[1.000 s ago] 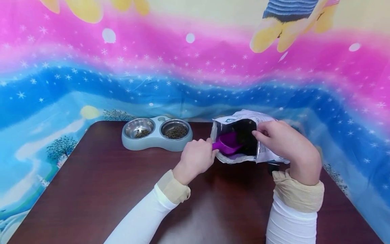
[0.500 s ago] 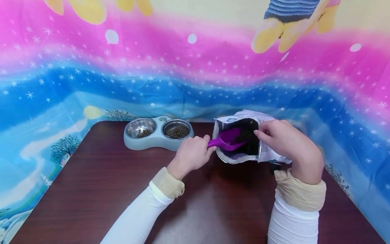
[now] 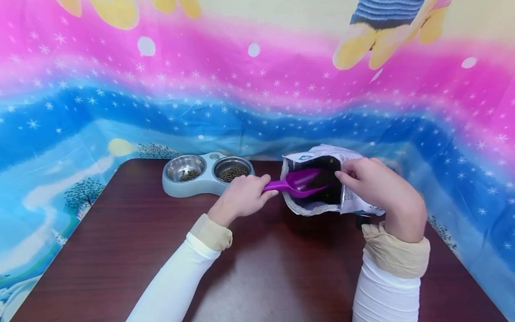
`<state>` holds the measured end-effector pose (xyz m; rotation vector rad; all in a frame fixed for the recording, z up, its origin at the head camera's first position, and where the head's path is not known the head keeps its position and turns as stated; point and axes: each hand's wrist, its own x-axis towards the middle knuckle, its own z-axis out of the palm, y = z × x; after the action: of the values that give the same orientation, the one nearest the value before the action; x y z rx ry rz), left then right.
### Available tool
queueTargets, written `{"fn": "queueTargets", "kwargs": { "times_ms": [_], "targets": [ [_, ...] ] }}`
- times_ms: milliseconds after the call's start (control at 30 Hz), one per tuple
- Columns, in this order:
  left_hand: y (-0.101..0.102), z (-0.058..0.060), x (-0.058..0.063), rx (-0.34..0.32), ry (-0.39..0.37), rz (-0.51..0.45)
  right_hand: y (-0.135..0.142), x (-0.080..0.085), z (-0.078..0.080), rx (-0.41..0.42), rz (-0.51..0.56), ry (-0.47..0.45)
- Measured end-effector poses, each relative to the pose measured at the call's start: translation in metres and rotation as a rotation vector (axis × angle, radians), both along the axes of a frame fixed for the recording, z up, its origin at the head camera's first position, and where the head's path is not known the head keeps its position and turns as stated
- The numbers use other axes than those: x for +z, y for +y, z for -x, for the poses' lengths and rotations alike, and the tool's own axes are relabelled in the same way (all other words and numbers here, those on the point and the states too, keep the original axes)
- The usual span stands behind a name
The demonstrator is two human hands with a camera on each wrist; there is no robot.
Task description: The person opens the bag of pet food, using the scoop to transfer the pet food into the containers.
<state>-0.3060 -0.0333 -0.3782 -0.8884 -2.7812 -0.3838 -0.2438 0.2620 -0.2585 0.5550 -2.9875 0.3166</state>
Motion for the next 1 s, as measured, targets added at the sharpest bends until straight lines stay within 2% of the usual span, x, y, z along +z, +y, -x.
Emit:
{"fn": "queueTargets", "kwargs": {
  "times_ms": [300, 667, 833, 1000],
  "targets": [
    [-0.011, 0.005, 0.000, -0.048, -0.005, -0.016, 0.001, 0.000, -0.001, -0.003, 0.009, -0.002],
    [-0.019, 0.004, 0.010, -0.067, -0.018, -0.044, 0.003, 0.001, -0.004, -0.020, 0.024, -0.010],
    [-0.044, 0.003, 0.014, -0.103, -0.053, -0.104, 0.002, 0.000, -0.005, -0.013, 0.049, -0.043],
    [-0.077, -0.004, 0.018, -0.079, -0.074, -0.134, 0.003, 0.001, -0.006, -0.005, 0.052, -0.045]
  ]
}}
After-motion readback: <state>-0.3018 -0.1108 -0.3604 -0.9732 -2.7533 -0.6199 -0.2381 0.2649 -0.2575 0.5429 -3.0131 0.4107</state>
